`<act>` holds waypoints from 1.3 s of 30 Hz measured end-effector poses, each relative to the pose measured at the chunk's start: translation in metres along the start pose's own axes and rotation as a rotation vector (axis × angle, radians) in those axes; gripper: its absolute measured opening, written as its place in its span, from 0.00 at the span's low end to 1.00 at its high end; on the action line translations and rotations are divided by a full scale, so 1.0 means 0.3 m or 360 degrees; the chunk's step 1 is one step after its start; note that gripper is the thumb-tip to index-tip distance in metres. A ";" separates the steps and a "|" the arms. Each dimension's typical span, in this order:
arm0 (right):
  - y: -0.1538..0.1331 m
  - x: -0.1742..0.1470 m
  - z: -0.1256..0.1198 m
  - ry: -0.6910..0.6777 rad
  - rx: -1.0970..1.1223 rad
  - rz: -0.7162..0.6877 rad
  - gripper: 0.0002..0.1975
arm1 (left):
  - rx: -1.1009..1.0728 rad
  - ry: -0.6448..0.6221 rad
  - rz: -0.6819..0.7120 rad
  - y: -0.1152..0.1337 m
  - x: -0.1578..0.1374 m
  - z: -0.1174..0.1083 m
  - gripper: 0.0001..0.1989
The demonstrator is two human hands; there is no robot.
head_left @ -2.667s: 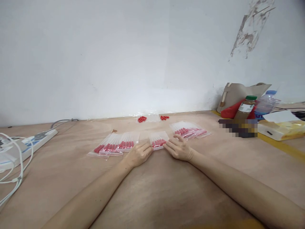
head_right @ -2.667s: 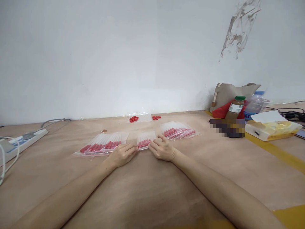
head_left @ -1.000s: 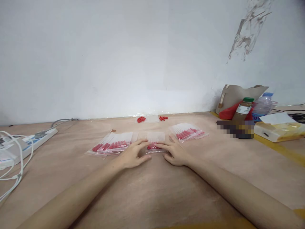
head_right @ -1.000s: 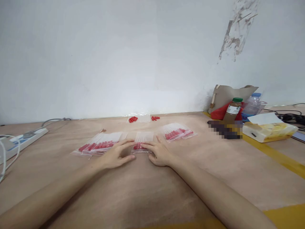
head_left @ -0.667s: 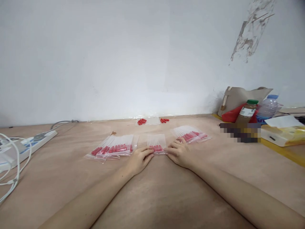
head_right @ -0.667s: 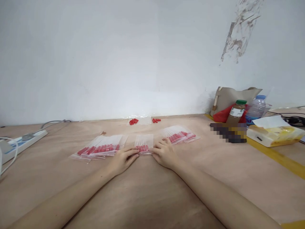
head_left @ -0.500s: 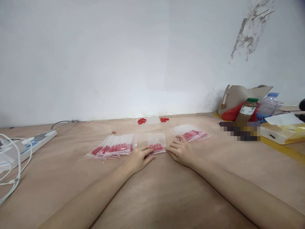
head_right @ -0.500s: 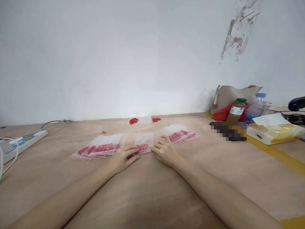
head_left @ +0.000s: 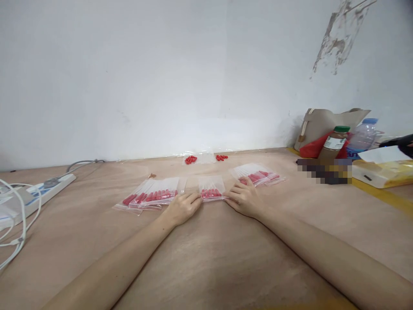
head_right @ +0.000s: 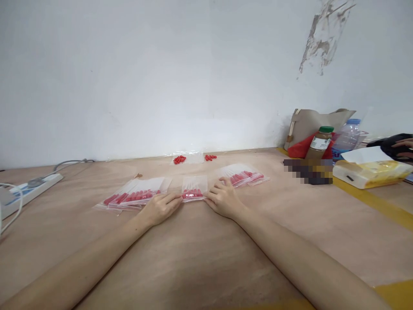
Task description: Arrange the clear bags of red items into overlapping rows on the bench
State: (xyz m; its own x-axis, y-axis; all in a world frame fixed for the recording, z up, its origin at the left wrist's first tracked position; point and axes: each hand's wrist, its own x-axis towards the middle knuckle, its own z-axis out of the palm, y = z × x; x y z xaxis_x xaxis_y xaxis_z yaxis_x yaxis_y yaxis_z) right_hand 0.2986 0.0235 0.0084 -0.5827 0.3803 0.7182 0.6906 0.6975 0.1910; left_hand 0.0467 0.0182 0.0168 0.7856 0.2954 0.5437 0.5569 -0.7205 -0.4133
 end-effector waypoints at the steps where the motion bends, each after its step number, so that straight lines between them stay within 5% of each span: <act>1: 0.000 0.002 -0.004 0.0000 -0.0054 -0.0053 0.08 | -0.0012 -0.0001 -0.0011 0.001 0.001 0.000 0.10; 23: -0.113 0.115 0.067 0.0201 -0.0277 -0.0633 0.13 | 0.0080 0.0068 0.0003 0.012 0.018 -0.020 0.12; 39: -0.044 0.061 -0.007 0.0172 -0.0496 -0.0601 0.13 | 0.0187 0.0181 -0.0013 0.016 0.016 -0.035 0.10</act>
State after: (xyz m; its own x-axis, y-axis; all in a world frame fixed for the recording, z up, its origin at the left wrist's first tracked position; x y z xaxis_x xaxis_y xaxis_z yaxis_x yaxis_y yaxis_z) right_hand 0.2799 0.0201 0.0205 -0.7803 0.0597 0.6225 0.5449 0.5534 0.6299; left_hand 0.0502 0.0096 0.0252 0.7492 0.2231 0.6237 0.5959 -0.6382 -0.4875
